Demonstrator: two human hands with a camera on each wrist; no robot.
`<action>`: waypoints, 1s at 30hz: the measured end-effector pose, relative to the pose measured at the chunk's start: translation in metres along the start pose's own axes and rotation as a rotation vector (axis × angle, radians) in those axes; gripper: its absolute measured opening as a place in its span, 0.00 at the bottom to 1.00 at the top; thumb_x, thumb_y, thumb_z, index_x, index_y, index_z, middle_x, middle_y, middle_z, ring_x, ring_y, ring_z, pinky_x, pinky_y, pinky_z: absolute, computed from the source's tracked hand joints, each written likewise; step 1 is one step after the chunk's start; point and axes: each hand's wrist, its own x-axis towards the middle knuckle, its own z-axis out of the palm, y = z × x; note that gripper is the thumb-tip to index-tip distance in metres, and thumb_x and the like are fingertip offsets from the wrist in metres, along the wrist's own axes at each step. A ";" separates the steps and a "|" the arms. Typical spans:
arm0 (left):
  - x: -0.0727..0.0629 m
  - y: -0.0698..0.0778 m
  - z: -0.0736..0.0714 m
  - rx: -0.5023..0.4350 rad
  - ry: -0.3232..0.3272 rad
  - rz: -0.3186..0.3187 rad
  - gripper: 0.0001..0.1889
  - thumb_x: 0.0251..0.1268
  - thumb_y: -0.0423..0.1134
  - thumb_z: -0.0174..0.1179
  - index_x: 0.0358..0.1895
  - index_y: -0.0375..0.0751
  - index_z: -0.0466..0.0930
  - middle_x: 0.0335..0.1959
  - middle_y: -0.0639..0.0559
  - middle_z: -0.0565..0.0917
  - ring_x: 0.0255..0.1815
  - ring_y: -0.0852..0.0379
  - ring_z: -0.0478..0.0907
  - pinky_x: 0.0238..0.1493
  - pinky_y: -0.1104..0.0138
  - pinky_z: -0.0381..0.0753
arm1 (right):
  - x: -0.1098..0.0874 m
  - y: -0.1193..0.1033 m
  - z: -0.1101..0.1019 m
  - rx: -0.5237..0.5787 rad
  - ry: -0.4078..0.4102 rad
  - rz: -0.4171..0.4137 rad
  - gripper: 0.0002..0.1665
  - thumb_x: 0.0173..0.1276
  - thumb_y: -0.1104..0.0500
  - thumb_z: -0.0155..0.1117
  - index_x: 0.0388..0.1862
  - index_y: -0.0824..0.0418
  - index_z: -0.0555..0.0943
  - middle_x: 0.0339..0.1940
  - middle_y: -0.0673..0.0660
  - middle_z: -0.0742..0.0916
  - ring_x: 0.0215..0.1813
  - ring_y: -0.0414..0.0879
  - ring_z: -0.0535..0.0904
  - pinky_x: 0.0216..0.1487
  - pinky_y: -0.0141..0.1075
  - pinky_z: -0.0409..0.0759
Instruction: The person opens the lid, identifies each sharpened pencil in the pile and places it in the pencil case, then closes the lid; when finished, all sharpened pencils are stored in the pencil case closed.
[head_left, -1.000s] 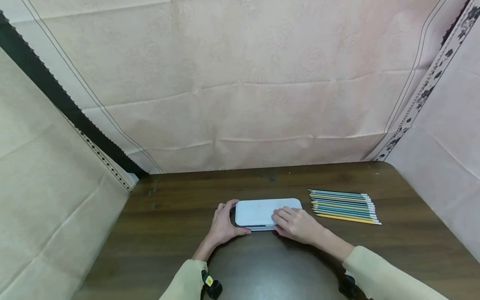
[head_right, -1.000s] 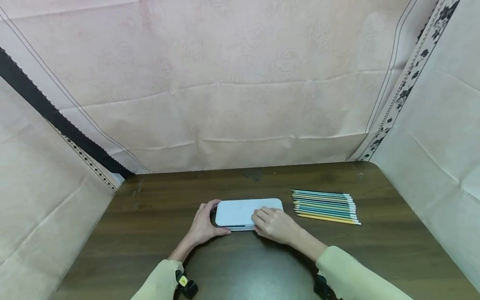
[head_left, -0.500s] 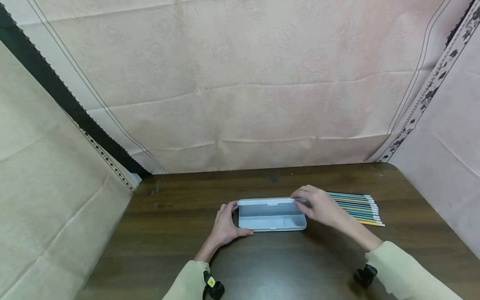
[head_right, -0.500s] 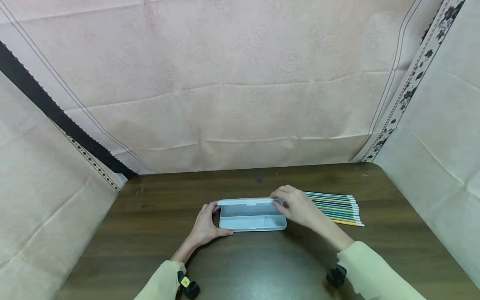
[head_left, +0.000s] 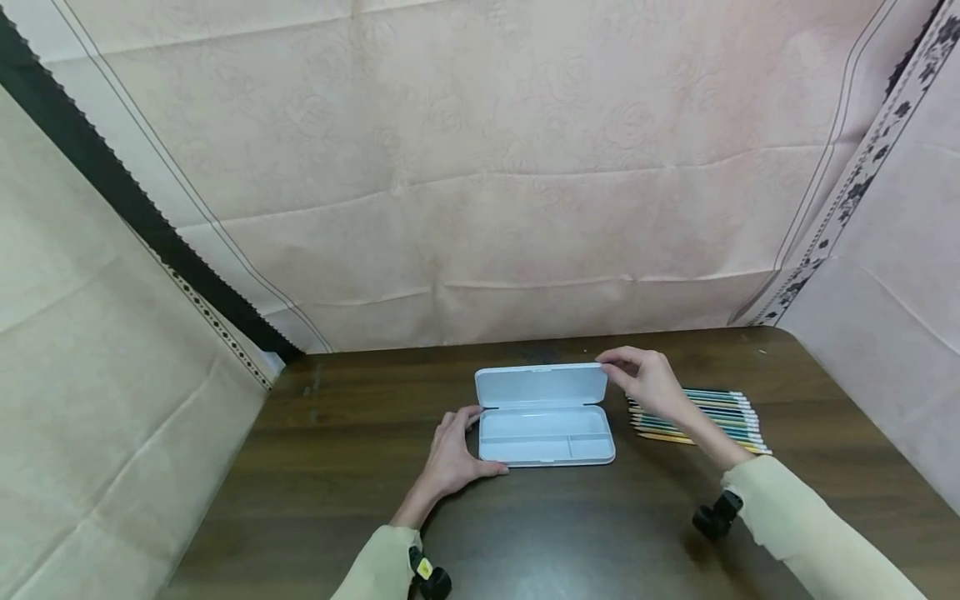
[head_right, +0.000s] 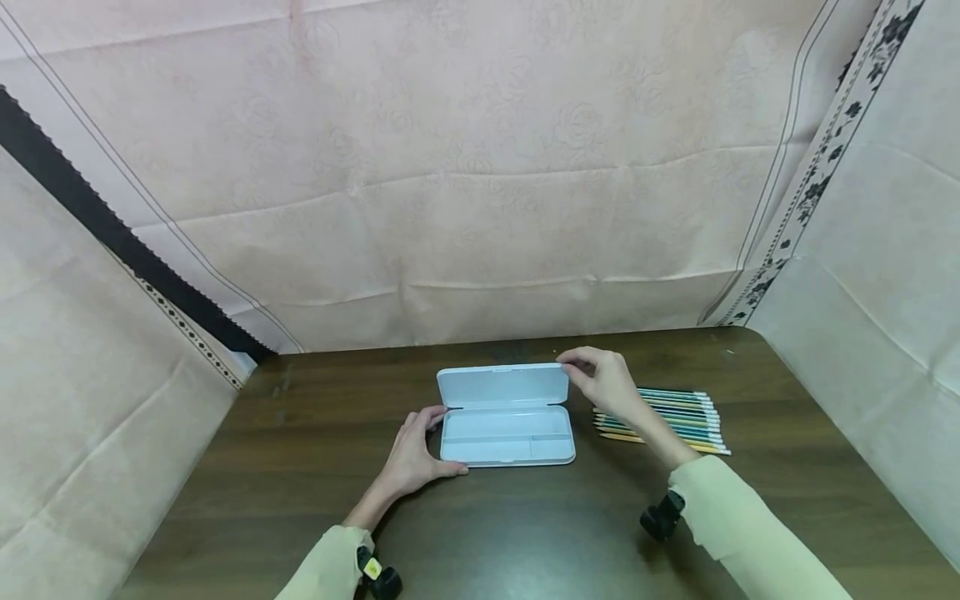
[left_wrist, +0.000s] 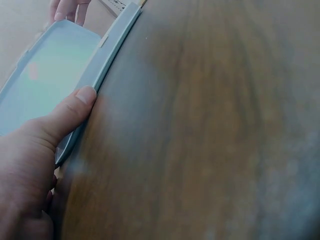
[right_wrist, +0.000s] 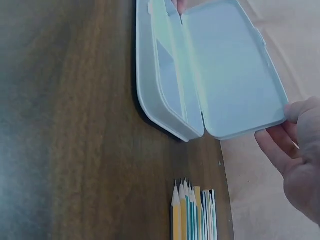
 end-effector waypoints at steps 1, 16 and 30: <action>0.000 0.000 0.000 -0.001 -0.002 -0.003 0.53 0.35 0.60 0.82 0.69 0.43 0.68 0.64 0.49 0.77 0.57 0.48 0.67 0.57 0.51 0.67 | 0.001 0.001 -0.001 0.014 -0.007 0.027 0.09 0.68 0.71 0.66 0.46 0.66 0.86 0.42 0.59 0.88 0.38 0.51 0.84 0.38 0.29 0.80; -0.002 0.002 -0.001 0.001 -0.017 -0.002 0.52 0.37 0.59 0.82 0.70 0.46 0.69 0.60 0.49 0.77 0.51 0.51 0.66 0.51 0.54 0.69 | 0.009 0.020 0.006 0.188 -0.024 0.245 0.12 0.73 0.67 0.62 0.53 0.69 0.83 0.48 0.67 0.85 0.42 0.61 0.85 0.46 0.52 0.81; -0.002 0.002 0.000 0.026 -0.019 0.003 0.53 0.37 0.62 0.81 0.71 0.45 0.70 0.54 0.48 0.74 0.48 0.53 0.65 0.47 0.57 0.70 | 0.012 0.032 0.014 0.210 -0.025 0.295 0.14 0.72 0.68 0.63 0.55 0.72 0.81 0.48 0.70 0.84 0.44 0.62 0.85 0.44 0.50 0.82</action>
